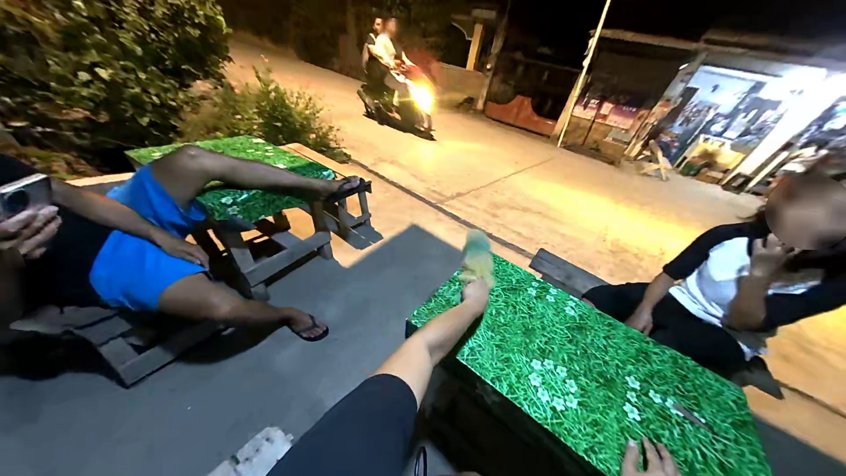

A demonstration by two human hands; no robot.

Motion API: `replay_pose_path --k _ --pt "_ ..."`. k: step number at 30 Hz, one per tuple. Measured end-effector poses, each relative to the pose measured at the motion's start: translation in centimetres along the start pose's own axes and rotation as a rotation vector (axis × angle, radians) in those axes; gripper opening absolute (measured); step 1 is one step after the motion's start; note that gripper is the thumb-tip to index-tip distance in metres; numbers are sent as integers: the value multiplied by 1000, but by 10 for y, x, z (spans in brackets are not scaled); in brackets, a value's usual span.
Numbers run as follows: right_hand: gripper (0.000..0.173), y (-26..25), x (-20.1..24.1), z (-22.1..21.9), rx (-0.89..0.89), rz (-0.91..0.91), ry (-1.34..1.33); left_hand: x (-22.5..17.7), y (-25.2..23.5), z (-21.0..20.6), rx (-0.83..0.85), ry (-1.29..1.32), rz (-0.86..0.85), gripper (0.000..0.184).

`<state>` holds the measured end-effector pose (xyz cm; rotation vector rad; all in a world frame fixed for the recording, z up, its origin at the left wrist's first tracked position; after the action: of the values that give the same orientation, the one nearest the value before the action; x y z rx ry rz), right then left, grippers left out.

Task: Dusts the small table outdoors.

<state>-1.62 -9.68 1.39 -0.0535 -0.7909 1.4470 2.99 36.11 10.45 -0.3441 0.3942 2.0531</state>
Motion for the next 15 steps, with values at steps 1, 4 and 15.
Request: replay_pose_path --k 1,4,15 --pt "42 -1 0 -2 4 -8 -15 -24 11 -12 18 2 -100 54" --pt "40 -1 -1 -6 8 -12 -60 -105 65 -63 93 -4 -429 52" --pt "29 -6 0 15 -109 -255 -122 -323 156 -159 336 -314 -1125 38"
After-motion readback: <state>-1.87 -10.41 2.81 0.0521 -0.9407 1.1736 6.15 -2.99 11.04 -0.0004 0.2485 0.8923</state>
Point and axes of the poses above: each hand's wrist, its own y-axis away from the middle knuckle, its own z-axis out of the back of the hand, x = y × z, the point moved 5 cm from there along -y, towards the middle knuckle, and after that the axes turned 5 degrees about -x, right-handed, at the moved point
